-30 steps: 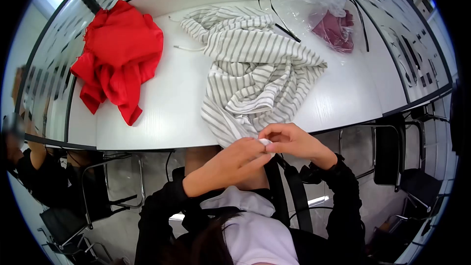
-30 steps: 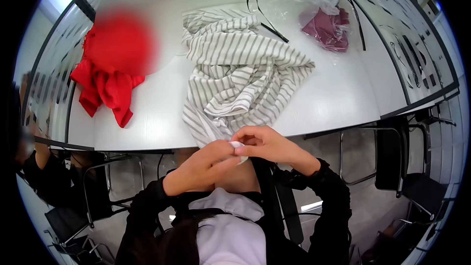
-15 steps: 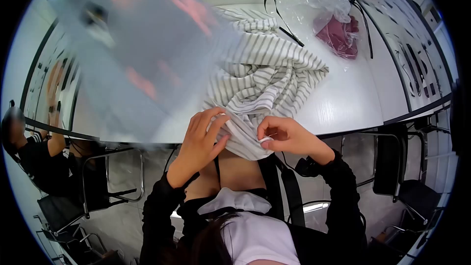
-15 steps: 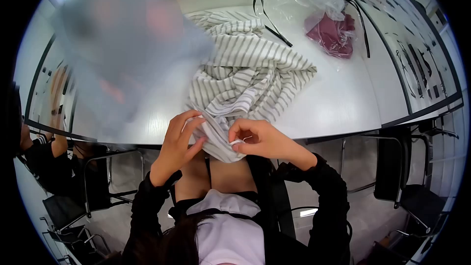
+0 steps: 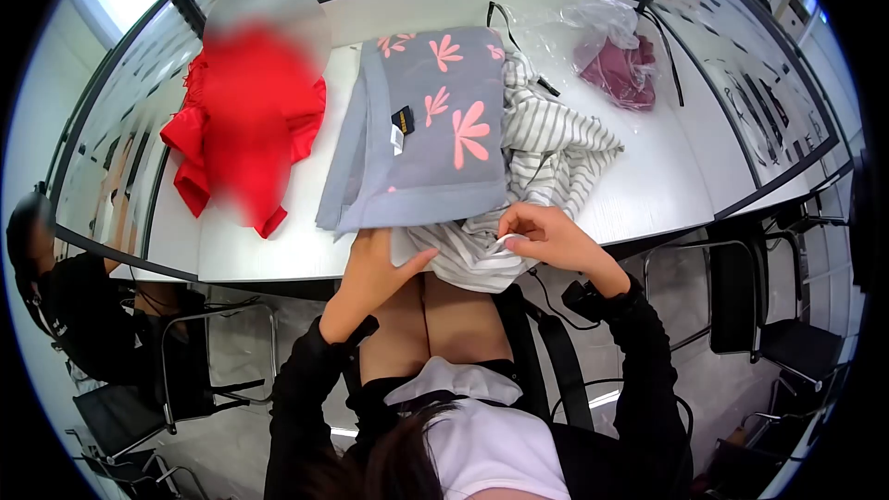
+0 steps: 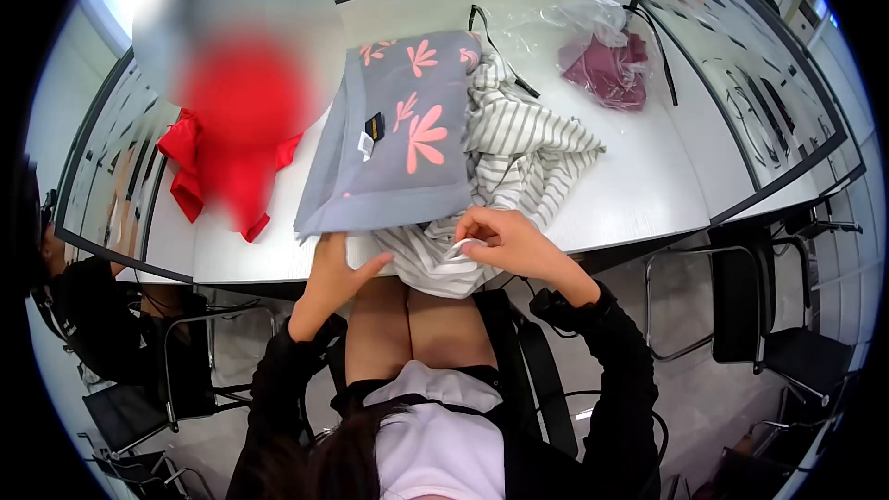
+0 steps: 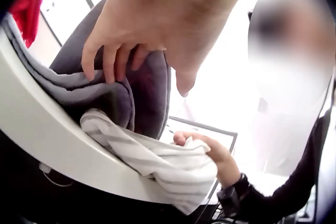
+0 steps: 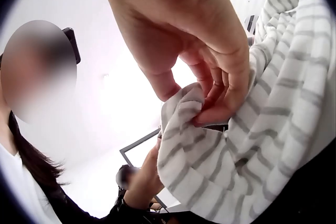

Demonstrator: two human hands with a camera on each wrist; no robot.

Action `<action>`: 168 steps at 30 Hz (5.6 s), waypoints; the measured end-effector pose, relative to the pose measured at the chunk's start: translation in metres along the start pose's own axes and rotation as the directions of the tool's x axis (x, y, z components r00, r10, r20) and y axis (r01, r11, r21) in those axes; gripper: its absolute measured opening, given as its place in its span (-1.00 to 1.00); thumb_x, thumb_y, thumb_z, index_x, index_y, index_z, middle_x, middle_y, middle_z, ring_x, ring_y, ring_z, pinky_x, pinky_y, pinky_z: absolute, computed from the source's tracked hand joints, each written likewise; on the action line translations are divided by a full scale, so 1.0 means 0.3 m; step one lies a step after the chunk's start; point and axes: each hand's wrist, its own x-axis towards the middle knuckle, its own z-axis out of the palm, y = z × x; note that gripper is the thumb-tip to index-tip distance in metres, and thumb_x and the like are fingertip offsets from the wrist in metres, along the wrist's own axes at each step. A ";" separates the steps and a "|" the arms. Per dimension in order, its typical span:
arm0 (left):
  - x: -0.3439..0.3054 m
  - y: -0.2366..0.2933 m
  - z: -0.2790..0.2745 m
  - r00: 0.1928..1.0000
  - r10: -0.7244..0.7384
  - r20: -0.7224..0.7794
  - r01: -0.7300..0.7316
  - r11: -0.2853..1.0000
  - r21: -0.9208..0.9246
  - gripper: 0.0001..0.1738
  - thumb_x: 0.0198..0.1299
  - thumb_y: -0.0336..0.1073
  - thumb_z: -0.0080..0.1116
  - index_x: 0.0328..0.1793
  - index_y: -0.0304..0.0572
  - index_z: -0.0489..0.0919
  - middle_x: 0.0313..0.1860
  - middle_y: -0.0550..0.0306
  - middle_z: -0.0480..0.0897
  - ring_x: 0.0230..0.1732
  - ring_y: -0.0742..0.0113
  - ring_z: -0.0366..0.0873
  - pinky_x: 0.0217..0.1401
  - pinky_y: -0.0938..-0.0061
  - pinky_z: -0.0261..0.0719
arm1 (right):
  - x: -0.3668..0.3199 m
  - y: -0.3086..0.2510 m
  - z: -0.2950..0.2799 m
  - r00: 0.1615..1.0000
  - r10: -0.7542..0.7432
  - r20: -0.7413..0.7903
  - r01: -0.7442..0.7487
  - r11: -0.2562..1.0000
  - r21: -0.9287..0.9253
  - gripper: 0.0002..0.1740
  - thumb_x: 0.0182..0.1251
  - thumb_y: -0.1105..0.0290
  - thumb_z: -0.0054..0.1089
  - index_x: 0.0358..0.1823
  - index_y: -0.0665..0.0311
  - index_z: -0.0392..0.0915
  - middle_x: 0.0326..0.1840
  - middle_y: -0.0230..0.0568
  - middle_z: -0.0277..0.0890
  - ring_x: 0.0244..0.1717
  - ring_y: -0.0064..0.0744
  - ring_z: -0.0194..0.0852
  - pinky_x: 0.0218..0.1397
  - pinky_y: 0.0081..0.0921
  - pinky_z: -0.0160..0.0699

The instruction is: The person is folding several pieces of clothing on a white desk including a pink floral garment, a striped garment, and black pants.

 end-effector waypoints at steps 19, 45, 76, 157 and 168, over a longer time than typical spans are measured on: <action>0.141 -0.207 -0.135 0.698 -0.628 0.345 0.419 -0.033 -0.908 -0.58 0.18 -0.27 0.01 0.13 -0.34 0.35 0.00 0.05 0.48 0.10 0.22 0.39 0.18 0.26 0.35 | 0.085 0.015 0.020 0.967 -0.229 0.110 0.196 0.400 -0.895 -0.58 -0.15 0.32 0.27 -0.19 0.22 0.39 -0.04 -0.10 0.26 0.01 -0.09 0.27 -0.13 -0.20 0.40; 1.074 -0.793 -0.138 0.737 -0.038 0.675 0.043 0.999 0.009 -0.41 -0.09 -0.20 0.32 0.09 -0.23 0.42 -0.08 -0.05 0.51 -0.03 0.16 0.45 0.08 0.42 0.37 | 0.896 -0.154 -0.791 0.996 0.037 0.079 0.024 0.758 -0.652 -0.67 0.16 0.18 0.19 -0.15 0.24 0.52 -0.22 -0.30 0.53 -0.12 -0.44 0.43 -0.02 -0.50 0.35; 0.978 -0.196 -0.654 0.839 0.253 0.482 -0.229 0.967 -0.108 -0.71 -0.08 -0.40 0.14 -0.15 -0.18 0.55 -0.27 0.29 0.57 -0.23 0.54 0.41 -0.04 0.63 0.36 | 0.462 -0.765 -0.556 0.968 -0.246 0.055 0.209 0.659 -0.722 -0.82 0.19 0.45 0.10 -0.49 0.32 0.32 -0.41 -0.18 0.58 -0.50 -0.58 0.48 -0.36 -0.66 0.48; 0.217 -0.007 0.059 0.899 0.090 0.428 -0.314 0.814 0.488 -0.20 -0.14 0.07 0.28 0.14 -0.30 0.29 -0.13 -0.09 0.43 -0.17 0.04 0.47 -0.22 0.29 0.47 | 0.556 -0.097 -0.165 0.824 -0.544 0.155 0.279 0.152 -0.948 -0.32 -0.13 0.48 0.29 0.14 0.16 0.31 0.20 -0.16 0.23 0.24 -0.17 0.17 0.14 -0.32 0.33; -0.010 -0.097 -0.192 0.981 0.180 0.078 -0.167 0.975 -0.148 -0.78 -0.15 -0.53 0.17 -0.30 -0.23 0.47 -0.31 0.04 0.57 -0.34 0.18 0.54 -0.25 0.42 0.49 | 0.156 -0.167 -0.033 0.797 -0.259 0.546 0.601 0.242 -0.762 0.03 -0.19 -0.27 0.26 0.26 0.24 0.21 0.30 -0.15 0.18 0.34 -0.21 0.10 0.34 -0.08 0.00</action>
